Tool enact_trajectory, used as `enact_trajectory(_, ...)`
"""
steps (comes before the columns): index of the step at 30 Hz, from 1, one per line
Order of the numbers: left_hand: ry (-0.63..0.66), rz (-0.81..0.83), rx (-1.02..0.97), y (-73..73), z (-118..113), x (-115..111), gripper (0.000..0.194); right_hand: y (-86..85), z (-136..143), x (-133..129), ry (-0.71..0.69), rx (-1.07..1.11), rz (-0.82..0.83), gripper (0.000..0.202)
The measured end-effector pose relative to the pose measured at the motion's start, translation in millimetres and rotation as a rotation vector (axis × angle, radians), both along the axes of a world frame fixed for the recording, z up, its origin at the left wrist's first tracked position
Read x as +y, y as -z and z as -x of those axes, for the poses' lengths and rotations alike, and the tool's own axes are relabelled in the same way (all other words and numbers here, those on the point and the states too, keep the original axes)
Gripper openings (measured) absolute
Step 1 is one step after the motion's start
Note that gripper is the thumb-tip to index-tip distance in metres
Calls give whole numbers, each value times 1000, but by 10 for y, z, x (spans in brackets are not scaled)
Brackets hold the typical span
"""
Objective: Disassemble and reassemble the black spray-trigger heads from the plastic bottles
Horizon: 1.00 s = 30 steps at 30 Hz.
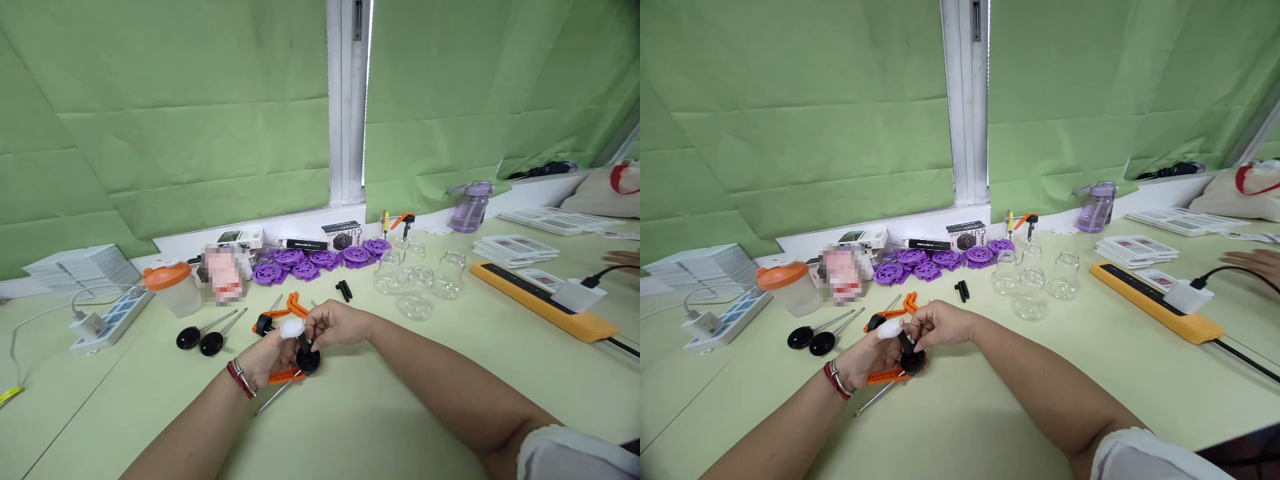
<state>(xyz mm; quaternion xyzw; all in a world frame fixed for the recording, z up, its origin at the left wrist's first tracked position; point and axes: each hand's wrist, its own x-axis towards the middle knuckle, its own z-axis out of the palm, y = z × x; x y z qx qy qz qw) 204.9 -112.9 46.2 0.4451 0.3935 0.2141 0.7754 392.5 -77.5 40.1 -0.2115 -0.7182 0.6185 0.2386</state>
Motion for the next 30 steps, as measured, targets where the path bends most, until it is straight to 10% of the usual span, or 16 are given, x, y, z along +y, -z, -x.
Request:
enact_trajectory(22,7,-10,-14,-47,-61,-67,60,8,-7,-1,-9,6,-24,31)
enact_trajectory(30,-137,-161,-220,-168,-22,-58,49,-167,-20,-37,212,152,-26,33)
